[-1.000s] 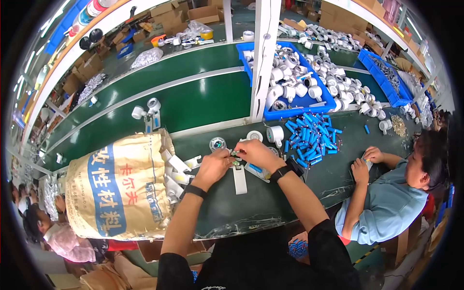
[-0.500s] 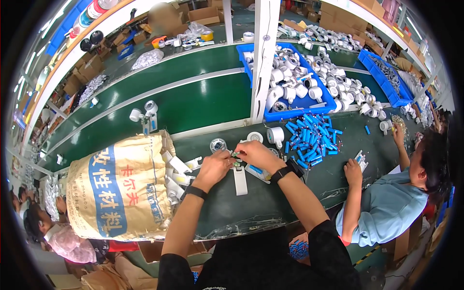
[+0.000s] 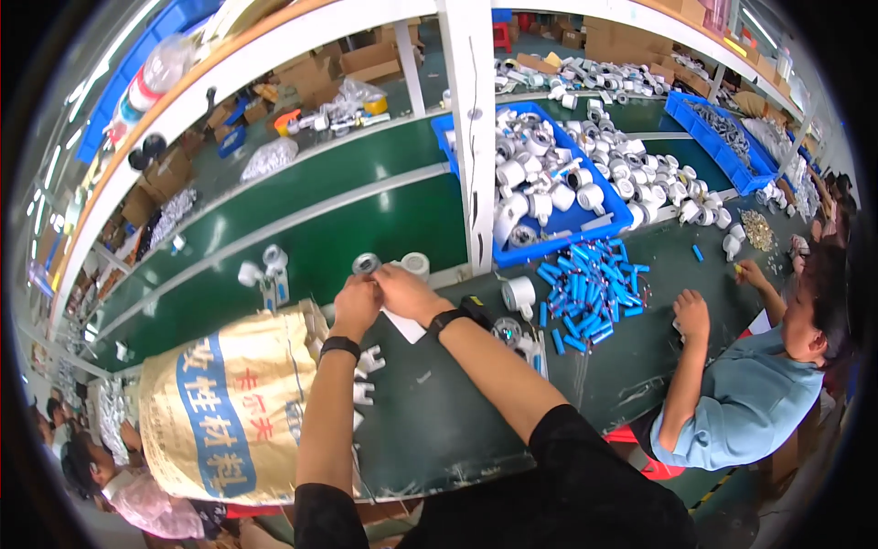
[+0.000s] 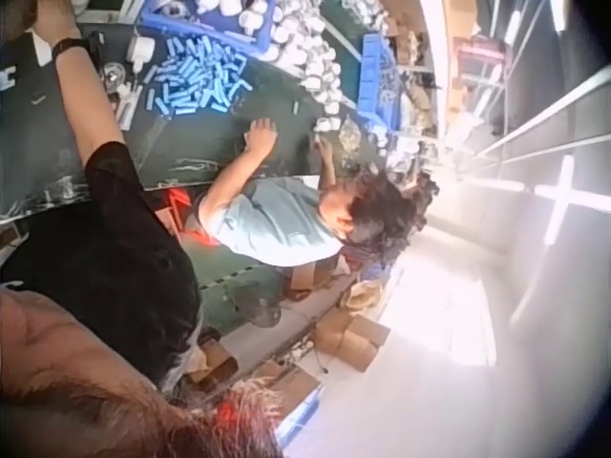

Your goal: Assembling the components of LED light bulbs on an industrial production line.

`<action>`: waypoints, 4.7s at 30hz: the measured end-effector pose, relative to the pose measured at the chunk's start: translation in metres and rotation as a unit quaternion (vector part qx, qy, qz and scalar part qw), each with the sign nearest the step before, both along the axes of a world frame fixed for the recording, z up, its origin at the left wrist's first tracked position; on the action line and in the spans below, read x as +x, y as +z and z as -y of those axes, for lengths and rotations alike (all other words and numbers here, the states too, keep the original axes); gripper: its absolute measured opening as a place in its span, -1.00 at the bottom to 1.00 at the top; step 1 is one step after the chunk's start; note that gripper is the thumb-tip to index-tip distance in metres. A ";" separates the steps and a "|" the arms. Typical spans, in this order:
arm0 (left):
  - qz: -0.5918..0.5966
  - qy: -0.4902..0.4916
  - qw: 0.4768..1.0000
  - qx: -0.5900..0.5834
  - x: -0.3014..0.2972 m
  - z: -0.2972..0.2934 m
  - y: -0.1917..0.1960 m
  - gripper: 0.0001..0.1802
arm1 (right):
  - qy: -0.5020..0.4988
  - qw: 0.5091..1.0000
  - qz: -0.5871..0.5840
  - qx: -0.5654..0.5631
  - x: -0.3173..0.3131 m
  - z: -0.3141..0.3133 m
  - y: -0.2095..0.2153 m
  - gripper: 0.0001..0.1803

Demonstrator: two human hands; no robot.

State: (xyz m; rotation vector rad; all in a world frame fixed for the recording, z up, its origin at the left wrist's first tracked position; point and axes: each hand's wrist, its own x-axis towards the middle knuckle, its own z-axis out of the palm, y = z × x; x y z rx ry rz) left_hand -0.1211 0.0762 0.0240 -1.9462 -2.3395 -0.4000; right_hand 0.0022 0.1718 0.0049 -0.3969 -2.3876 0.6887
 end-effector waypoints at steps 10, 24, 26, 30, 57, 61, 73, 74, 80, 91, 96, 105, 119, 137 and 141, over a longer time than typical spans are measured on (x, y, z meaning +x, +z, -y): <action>0.037 0.109 0.993 0.019 -0.121 -0.075 -0.023 -0.74 | -0.082 0.981 0.173 -0.007 0.166 -0.002 0.108 -0.66; 0.080 0.013 0.992 -0.098 0.015 0.113 0.083 -0.65 | -0.173 0.983 0.034 0.057 0.202 0.068 0.086 -0.65; 0.078 0.069 0.986 -0.128 -0.005 0.153 0.070 -0.61 | -0.039 0.999 0.000 -0.032 0.154 0.111 0.071 -0.74; -0.040 -0.111 0.993 -0.028 0.000 0.148 0.021 -0.39 | -0.129 0.987 -0.048 0.082 0.058 0.155 0.012 -0.59; 0.863 0.063 0.497 0.061 0.193 0.184 0.068 -0.51 | -0.055 0.993 -0.105 -0.011 0.232 0.200 0.087 -0.73; 0.848 0.064 0.524 0.040 0.195 0.180 0.067 -0.52 | -0.051 0.993 -0.102 0.025 0.234 0.197 0.085 -0.74; 0.852 0.045 0.521 -0.015 0.216 0.168 0.067 -0.51 | -0.146 0.978 -0.120 -0.090 0.264 0.184 0.082 -0.79; 0.863 0.030 0.504 -0.038 0.227 0.166 0.070 -0.54 | -0.178 0.971 -0.138 -0.082 0.274 0.177 0.083 -0.81; 0.888 -0.004 0.444 -0.114 0.352 0.091 0.007 -0.62 | -0.334 0.861 -0.304 -0.236 0.389 0.176 0.076 -0.96; 0.581 -0.089 0.809 0.017 0.355 0.090 0.004 -0.57 | -0.226 0.818 -0.344 -0.401 0.418 0.200 0.057 -0.87; 0.116 0.019 0.981 0.153 0.127 0.144 0.020 -0.62 | -0.103 0.826 -0.244 -0.497 0.345 0.199 0.052 -0.79; 0.092 0.002 0.989 -0.118 0.029 0.131 0.010 -0.48 | -0.072 0.756 -0.240 -0.605 0.284 0.207 0.068 -0.83; 0.913 0.061 0.403 0.020 0.211 0.159 0.054 -0.52 | -0.148 0.988 -0.018 0.049 0.232 0.192 0.068 -0.77; 0.924 0.085 0.374 -0.006 0.214 0.174 0.063 -0.42 | -0.091 0.992 -0.040 0.082 0.237 0.194 0.065 -0.74; 0.929 0.058 0.365 -0.011 0.217 0.175 0.056 -0.41 | -0.126 0.988 -0.064 -0.067 0.245 0.196 0.064 -0.76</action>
